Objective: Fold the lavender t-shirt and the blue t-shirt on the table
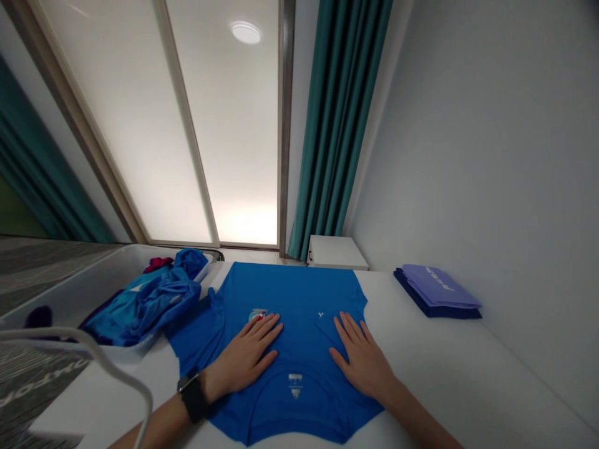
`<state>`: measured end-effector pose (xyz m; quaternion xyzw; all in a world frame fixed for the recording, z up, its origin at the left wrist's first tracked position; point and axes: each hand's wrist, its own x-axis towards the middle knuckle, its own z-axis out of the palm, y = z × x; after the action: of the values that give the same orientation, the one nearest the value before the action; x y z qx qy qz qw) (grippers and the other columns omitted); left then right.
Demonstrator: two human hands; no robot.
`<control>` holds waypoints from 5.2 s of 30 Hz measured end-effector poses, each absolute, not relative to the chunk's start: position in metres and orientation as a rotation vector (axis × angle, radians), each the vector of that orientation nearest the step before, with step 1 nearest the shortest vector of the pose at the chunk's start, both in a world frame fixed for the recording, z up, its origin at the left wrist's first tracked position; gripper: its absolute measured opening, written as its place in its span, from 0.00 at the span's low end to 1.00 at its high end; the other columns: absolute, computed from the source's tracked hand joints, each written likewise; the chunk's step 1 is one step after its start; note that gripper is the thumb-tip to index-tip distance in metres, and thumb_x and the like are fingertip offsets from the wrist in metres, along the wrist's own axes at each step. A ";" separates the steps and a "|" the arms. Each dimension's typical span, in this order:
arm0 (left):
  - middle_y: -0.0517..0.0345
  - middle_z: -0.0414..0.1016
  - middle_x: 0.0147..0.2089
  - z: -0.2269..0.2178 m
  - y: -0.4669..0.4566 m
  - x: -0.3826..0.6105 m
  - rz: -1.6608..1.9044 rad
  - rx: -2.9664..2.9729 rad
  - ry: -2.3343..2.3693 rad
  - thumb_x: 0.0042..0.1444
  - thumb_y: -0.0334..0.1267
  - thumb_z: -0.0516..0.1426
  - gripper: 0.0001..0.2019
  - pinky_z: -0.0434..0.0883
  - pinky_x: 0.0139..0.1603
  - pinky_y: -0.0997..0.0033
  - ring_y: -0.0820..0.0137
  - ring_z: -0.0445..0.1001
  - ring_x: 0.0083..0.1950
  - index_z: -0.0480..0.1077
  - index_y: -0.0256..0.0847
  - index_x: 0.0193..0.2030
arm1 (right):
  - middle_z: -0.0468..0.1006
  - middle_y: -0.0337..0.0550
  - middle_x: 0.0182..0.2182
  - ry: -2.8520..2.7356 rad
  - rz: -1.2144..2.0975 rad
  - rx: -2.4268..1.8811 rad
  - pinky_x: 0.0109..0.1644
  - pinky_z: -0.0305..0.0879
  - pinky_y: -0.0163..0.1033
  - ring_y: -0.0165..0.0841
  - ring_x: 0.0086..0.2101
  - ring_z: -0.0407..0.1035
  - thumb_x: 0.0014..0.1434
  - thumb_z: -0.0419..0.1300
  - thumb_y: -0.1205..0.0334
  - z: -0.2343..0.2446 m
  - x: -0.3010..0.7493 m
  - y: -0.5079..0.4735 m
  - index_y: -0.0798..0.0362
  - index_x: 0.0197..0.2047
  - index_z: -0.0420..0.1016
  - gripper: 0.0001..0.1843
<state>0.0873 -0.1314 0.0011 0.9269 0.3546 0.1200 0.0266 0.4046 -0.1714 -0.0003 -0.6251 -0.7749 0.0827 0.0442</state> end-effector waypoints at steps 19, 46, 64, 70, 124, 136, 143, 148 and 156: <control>0.51 0.77 0.44 0.033 -0.151 0.016 0.913 2.632 1.356 0.65 0.34 0.49 0.13 0.68 0.48 0.63 0.64 0.73 0.45 0.73 0.43 0.50 | 0.64 0.50 0.63 -2.563 0.454 -1.130 0.67 0.47 0.52 0.41 0.64 0.53 0.65 0.52 0.61 0.015 0.270 -0.118 0.51 0.63 0.65 0.23; 0.57 0.73 0.29 0.017 -0.171 -0.021 1.584 2.053 1.713 0.63 0.37 0.48 0.12 0.69 0.34 0.69 0.68 0.72 0.31 0.71 0.40 0.34 | 0.70 0.52 0.53 -2.759 0.337 -0.886 0.51 0.58 0.43 0.39 0.49 0.66 0.61 0.50 0.72 0.021 0.094 -0.041 0.52 0.55 0.70 0.20; 0.51 0.72 0.41 0.019 -0.164 -0.011 1.121 2.174 1.649 0.64 0.39 0.49 0.12 0.71 0.42 0.64 0.65 0.72 0.40 0.68 0.41 0.49 | 0.67 0.45 0.50 -2.131 1.052 -0.992 0.48 0.66 0.42 0.38 0.47 0.68 0.45 0.57 0.74 0.036 0.215 -0.050 0.50 0.37 0.71 0.15; 0.52 0.74 0.39 0.021 -0.161 -0.006 0.931 2.231 1.603 0.66 0.39 0.47 0.12 0.71 0.43 0.63 0.64 0.73 0.40 0.70 0.42 0.44 | 0.74 0.44 0.42 -1.783 1.392 -1.219 0.35 0.65 0.34 0.32 0.35 0.69 0.58 0.46 0.66 0.020 0.224 -0.053 0.51 0.38 0.68 0.11; 0.49 0.55 0.71 -0.021 -0.118 0.049 0.446 2.758 1.593 0.67 0.54 0.44 0.29 0.53 0.69 0.49 0.56 0.53 0.71 0.53 0.45 0.71 | 0.49 0.51 0.69 -2.320 0.172 -1.973 0.70 0.38 0.52 0.42 0.68 0.42 0.67 0.37 0.42 -0.008 0.390 -0.113 0.61 0.70 0.50 0.39; 0.46 0.55 0.71 -0.013 -0.101 0.070 0.366 2.754 1.592 0.68 0.54 0.42 0.30 0.55 0.68 0.48 0.55 0.54 0.71 0.55 0.41 0.70 | 0.46 0.49 0.70 -2.321 0.103 -1.978 0.71 0.34 0.51 0.39 0.68 0.39 0.67 0.34 0.40 -0.018 0.410 -0.103 0.61 0.71 0.48 0.40; 0.47 0.54 0.71 -0.020 -0.096 0.085 0.409 2.800 1.524 0.67 0.55 0.42 0.30 0.53 0.69 0.49 0.56 0.53 0.71 0.54 0.42 0.70 | 0.45 0.47 0.70 -2.317 0.083 -2.018 0.71 0.34 0.51 0.38 0.68 0.39 0.67 0.33 0.40 -0.019 0.429 -0.109 0.59 0.71 0.46 0.40; 0.48 0.54 0.71 -0.022 -0.102 0.088 0.453 2.826 1.535 0.67 0.54 0.43 0.29 0.54 0.69 0.50 0.57 0.54 0.71 0.53 0.44 0.71 | 0.45 0.47 0.70 -2.307 0.071 -2.015 0.71 0.34 0.51 0.38 0.68 0.39 0.67 0.32 0.39 -0.020 0.434 -0.115 0.59 0.71 0.46 0.41; 0.48 0.54 0.71 -0.013 -0.123 0.085 0.417 2.810 1.516 0.67 0.54 0.44 0.29 0.54 0.68 0.48 0.56 0.54 0.71 0.52 0.43 0.71 | 0.46 0.48 0.70 -2.297 0.084 -1.991 0.71 0.35 0.53 0.39 0.68 0.39 0.67 0.33 0.39 -0.022 0.435 -0.124 0.58 0.71 0.47 0.40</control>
<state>0.0847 -0.1228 -0.0130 0.8720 0.4704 0.1293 -0.0391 0.4346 -0.1236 -0.0222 -0.6540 -0.7543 0.0274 0.0503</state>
